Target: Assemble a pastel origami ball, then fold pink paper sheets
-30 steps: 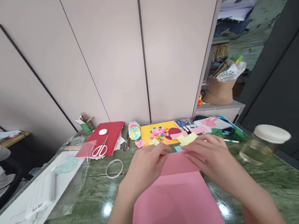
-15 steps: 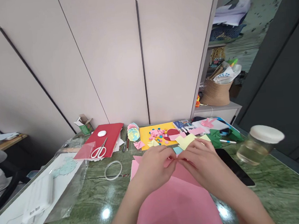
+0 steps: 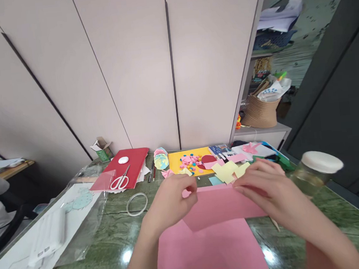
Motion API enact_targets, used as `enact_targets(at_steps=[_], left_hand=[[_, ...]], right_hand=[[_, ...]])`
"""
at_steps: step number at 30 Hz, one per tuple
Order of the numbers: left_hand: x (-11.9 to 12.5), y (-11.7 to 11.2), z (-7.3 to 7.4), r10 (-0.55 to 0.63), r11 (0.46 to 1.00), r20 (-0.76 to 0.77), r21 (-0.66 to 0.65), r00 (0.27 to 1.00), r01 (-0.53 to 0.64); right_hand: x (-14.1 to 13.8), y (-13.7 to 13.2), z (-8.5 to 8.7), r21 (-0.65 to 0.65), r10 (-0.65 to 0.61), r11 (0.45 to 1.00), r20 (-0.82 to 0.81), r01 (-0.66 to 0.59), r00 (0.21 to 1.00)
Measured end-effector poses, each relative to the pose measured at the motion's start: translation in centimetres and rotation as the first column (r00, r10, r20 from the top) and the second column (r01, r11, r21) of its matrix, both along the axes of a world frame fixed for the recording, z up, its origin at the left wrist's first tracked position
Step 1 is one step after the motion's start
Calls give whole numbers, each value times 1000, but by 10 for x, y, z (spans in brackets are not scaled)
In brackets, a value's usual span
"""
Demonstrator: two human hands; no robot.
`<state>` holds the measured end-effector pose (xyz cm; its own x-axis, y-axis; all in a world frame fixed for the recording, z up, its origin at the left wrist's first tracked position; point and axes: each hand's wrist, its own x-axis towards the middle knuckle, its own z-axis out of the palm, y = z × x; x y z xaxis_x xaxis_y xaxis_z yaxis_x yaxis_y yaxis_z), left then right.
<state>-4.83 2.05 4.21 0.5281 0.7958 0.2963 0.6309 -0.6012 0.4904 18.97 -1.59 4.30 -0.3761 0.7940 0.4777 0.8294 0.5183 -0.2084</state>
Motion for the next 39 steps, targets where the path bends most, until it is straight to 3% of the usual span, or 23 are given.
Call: enact_targets(at_steps=[4,6,10,12,14,18,22,33,39], left_hand=[[-19,7,1,36,999,-31,3,999,-35],[-31,13,0,128,991,-68,36,989,-125],[-46,21,-2,425,897,-71,170,903,-409],[-42,18,-1,469,863,-7,215,883,-457],[-27,9,-2,397,885,60,239,916,-399],[13,-11,-7,127,966,134,210,983,-153],[36,-14,-16,68,981,87,177,994,-83],[32,-11,-16,-7,983,46,182,999,-2],[23,-13,-6,-19,991,104,134,994,5]], right_hand=[[27,-3,0,31,-44,998,-41,45,998],[40,-5,-1,66,-95,993,-77,100,993],[53,-6,-2,114,-221,966,-94,231,971],[45,-3,-3,114,-209,970,-62,215,976],[28,0,-4,106,-152,982,-20,154,988],[-11,5,-7,8,-12,1000,33,12,999],[-32,3,-9,-43,23,999,22,-22,999],[-29,1,-8,-55,11,998,1,-11,1000],[-18,-1,-2,-40,55,998,-5,-56,998]])
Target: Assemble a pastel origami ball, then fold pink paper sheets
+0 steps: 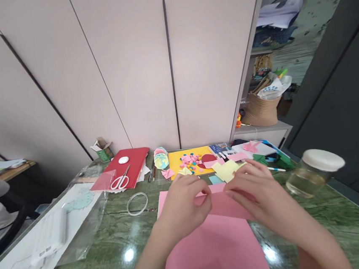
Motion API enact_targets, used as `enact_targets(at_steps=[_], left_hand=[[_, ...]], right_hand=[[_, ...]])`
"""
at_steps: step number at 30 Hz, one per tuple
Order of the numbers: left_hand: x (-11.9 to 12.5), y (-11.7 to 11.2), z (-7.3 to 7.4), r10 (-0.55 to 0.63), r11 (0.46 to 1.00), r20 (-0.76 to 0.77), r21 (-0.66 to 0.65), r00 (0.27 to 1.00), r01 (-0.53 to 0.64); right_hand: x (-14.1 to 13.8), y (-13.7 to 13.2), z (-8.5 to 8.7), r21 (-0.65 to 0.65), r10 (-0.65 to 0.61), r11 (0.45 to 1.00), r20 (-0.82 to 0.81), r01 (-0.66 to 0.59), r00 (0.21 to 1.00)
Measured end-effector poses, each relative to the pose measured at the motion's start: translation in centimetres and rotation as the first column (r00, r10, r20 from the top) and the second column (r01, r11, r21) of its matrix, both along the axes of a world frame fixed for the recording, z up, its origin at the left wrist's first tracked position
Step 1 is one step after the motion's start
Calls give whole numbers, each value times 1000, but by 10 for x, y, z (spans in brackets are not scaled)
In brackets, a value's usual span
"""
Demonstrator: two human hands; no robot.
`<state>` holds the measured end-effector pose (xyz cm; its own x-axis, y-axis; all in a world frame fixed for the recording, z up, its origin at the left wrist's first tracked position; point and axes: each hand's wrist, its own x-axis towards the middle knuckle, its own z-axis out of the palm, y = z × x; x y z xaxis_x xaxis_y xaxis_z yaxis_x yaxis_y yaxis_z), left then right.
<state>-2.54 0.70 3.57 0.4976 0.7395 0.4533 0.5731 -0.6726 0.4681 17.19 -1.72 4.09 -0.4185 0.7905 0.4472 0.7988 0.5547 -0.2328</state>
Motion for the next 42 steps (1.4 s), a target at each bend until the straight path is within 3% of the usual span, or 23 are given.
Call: enact_targets(at_steps=[6,8,11,14,17,19,22,26,29,35,42], left_hand=[[-25,5,10,21,998,-2,-57,1000,-21],[-38,12,10,99,994,-46,-38,994,-101],[-54,22,9,313,950,-83,20,946,-312],[-54,21,9,453,888,18,78,891,-453],[-36,10,8,303,948,72,75,950,-308],[-22,4,6,172,982,-3,77,985,-171],[-12,5,1,96,993,-167,84,981,-83],[-14,12,-2,83,996,-342,-3,936,-89],[-13,11,-3,108,994,-389,34,915,-103],[-6,3,-4,62,998,-448,58,892,-40],[-21,1,0,5,997,-407,76,913,29]], right_hand=[[32,-9,8,88,-46,995,-77,52,996],[50,-13,7,121,-134,981,-136,150,982],[72,-18,4,164,-257,945,-169,284,952],[73,-16,3,124,-240,959,-131,256,962],[52,-9,4,72,-130,988,-83,136,988],[38,-4,6,47,-57,997,-42,59,997],[29,2,5,14,-29,999,-16,30,999],[27,8,-2,49,-89,995,20,88,996],[11,10,-9,105,-142,985,51,136,988],[-35,5,-14,51,8,999,94,-13,996],[-20,6,-8,42,17,999,52,-19,998]])
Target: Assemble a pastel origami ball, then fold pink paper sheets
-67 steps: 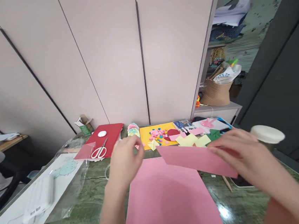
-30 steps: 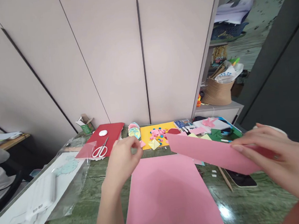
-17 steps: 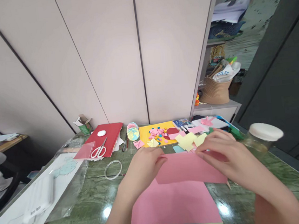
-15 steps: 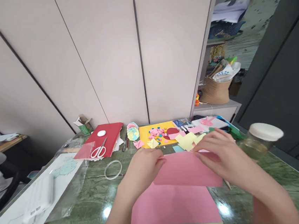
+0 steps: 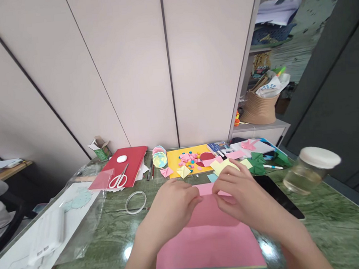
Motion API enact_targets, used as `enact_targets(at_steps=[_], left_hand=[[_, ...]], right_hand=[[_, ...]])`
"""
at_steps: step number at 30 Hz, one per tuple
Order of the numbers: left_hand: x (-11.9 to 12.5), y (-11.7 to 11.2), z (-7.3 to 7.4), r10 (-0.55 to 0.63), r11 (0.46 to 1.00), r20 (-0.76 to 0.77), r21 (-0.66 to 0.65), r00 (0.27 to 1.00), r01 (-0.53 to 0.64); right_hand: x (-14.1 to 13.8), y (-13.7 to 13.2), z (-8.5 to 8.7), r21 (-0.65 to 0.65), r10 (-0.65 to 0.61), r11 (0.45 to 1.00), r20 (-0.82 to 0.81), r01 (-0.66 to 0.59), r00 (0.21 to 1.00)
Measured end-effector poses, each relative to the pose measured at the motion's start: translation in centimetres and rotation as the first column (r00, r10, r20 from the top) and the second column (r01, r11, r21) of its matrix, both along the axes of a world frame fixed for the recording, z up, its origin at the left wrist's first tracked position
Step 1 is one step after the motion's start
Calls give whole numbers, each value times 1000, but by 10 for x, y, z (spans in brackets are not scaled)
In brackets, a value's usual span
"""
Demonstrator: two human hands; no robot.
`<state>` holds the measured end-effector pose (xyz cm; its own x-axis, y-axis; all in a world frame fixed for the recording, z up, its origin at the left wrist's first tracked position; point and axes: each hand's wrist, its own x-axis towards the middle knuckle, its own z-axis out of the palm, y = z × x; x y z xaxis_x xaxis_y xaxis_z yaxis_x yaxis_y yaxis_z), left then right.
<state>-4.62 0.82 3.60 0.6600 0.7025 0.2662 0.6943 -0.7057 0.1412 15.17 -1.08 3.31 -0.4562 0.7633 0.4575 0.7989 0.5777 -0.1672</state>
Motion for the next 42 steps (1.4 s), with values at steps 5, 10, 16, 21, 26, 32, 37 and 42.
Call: enact_targets(at_steps=[5,10,16,21,26,32,37,42], left_hand=[[-22,-3,9,32,999,115,-22,993,-29],[-35,-5,17,70,995,178,-76,982,-57],[-40,-4,19,139,986,192,-120,972,-118],[-28,-2,14,98,990,146,-118,984,-81],[-14,1,8,22,996,134,-89,991,-10],[-12,8,4,5,996,153,-90,988,9],[-5,10,0,15,996,154,-84,988,-2],[19,1,-6,23,994,132,106,991,-37]], right_hand=[[29,4,5,1,34,999,-25,-34,999],[51,9,5,-69,-28,997,5,28,1000],[85,20,-6,26,-371,929,93,370,924],[64,4,3,117,-274,952,-92,284,957],[14,-13,11,-55,29,998,-37,-31,999],[14,-9,4,-105,-59,993,-45,54,997],[19,0,-1,-91,-99,991,3,99,995],[15,2,-10,-12,-104,994,89,105,991]])
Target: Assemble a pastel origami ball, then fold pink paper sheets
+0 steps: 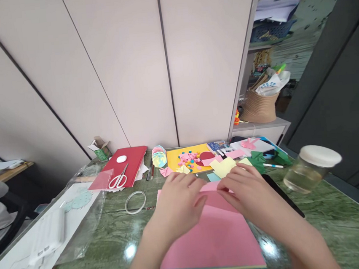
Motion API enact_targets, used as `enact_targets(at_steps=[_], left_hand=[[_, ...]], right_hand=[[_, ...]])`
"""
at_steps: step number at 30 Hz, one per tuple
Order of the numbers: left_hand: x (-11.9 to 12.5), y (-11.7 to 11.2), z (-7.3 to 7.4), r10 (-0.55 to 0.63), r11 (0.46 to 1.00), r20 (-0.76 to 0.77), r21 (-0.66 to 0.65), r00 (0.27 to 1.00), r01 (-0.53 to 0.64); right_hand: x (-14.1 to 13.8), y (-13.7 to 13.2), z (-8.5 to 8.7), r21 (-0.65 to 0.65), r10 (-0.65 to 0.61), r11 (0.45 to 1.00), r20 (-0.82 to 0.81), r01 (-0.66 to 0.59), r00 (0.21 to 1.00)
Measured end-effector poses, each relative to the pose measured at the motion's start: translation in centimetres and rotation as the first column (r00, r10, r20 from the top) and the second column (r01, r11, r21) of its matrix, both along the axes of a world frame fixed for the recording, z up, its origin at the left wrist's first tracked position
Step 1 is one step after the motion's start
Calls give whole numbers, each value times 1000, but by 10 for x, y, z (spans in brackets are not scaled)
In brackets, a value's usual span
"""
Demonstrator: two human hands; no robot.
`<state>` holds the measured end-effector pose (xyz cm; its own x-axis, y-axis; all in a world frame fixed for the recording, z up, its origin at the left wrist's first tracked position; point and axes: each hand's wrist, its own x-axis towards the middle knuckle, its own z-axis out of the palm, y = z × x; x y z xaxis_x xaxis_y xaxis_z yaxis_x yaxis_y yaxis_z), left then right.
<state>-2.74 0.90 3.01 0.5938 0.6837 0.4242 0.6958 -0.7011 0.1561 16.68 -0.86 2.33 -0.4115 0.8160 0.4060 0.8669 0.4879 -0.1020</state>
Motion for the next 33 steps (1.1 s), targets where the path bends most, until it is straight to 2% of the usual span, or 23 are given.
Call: enact_targets(at_steps=[3,6,18,24,26,29,31,33], left_hand=[[14,-5,-6,-27,997,-19,74,999,28],[20,-6,-10,-58,996,13,75,998,57],[16,-7,-5,-42,985,64,-164,997,52],[1,-2,3,5,980,4,-200,1000,-4],[-11,4,5,52,979,-14,-197,999,-54],[-31,14,8,210,963,-33,-163,977,-213],[-41,19,10,346,930,-7,-126,938,-344],[-43,18,12,418,907,68,-82,906,-413]], right_hand=[[-1,-2,-4,54,32,998,24,-33,999],[0,-5,-4,81,52,995,30,-54,998],[-6,-9,-3,103,119,986,142,-134,983],[11,-8,5,96,82,992,26,-84,996],[25,-8,7,112,46,993,9,-46,999],[48,-8,7,137,-53,989,-23,56,998],[57,-8,7,138,-102,985,-38,106,994],[55,-7,6,139,-104,985,-27,107,994]])
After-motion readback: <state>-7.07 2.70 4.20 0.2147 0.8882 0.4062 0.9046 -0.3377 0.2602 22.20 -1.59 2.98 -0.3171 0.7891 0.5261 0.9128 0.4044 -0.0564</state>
